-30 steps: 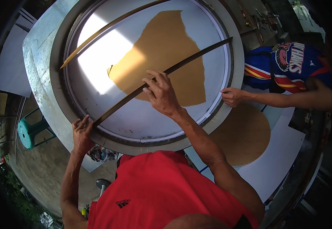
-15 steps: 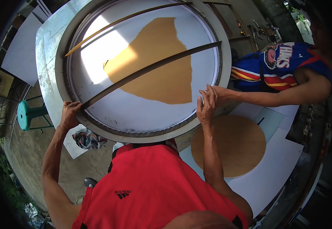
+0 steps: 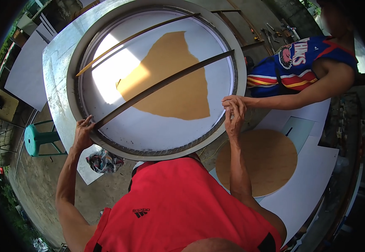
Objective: Assembling a circular sign frame with wooden slats using a hammer and measuring tape.
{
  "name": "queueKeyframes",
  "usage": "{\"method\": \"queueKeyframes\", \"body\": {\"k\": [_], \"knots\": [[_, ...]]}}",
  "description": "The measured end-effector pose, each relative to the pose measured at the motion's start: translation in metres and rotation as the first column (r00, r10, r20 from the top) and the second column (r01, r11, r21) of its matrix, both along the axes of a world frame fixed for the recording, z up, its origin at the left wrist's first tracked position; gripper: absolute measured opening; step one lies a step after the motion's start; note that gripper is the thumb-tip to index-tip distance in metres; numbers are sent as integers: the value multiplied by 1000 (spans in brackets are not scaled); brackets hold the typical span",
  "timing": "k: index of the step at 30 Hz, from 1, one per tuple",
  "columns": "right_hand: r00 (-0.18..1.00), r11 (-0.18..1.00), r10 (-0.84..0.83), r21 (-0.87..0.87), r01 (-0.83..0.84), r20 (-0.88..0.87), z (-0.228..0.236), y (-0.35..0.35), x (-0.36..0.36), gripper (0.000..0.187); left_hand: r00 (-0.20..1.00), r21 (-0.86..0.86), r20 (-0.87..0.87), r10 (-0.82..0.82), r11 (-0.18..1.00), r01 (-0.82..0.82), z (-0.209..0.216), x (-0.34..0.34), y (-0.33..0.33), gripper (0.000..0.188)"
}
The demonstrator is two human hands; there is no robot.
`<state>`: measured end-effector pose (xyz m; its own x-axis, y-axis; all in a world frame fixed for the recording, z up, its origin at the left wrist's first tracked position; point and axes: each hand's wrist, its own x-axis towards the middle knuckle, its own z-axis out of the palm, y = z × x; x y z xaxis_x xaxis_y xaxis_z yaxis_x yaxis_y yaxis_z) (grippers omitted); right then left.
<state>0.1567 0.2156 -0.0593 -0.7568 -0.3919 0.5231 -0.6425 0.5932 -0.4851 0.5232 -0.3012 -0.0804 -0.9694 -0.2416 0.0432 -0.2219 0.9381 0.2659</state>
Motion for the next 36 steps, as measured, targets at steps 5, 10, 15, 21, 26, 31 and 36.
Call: {"method": "queueKeyframes", "body": {"k": [5, 10, 15, 21, 26, 31, 36], "knots": [[1000, 998, -30, 46, 30, -6, -1, -3, -3, 26, 998, 15, -40, -44, 999, 44, 4, -2, 0, 61], [951, 990, -83, -81, 112, 297, 16, -3, -38, 46, 999, 4, 1, -34, 999, 34, 8, -3, 1, 58], [777, 980, -11, -147, 133, 629, 87, -6, -149, 74, 999, -9, 19, -27, 1000, 27, 6, -2, -2, 56], [758, 940, -302, 313, 136, 578, 154, -41, -263, 84, 1000, -7, 24, -9, 1000, 9, 2, -2, -3, 59], [785, 947, -257, 311, 86, 563, 153, -57, -263, 80, 1000, 17, 19, -7, 1000, 7, 5, -3, -1, 63], [881, 958, 55, 225, -180, 469, 94, -56, -182, 47, 1000, 46, 14, 4, 999, -5, 12, -8, 2, 66], [897, 983, 171, -7, -184, 408, 56, -14, -49, 27, 974, 24, 227, -12, 1000, 7, 19, -19, -2, 71]]}}
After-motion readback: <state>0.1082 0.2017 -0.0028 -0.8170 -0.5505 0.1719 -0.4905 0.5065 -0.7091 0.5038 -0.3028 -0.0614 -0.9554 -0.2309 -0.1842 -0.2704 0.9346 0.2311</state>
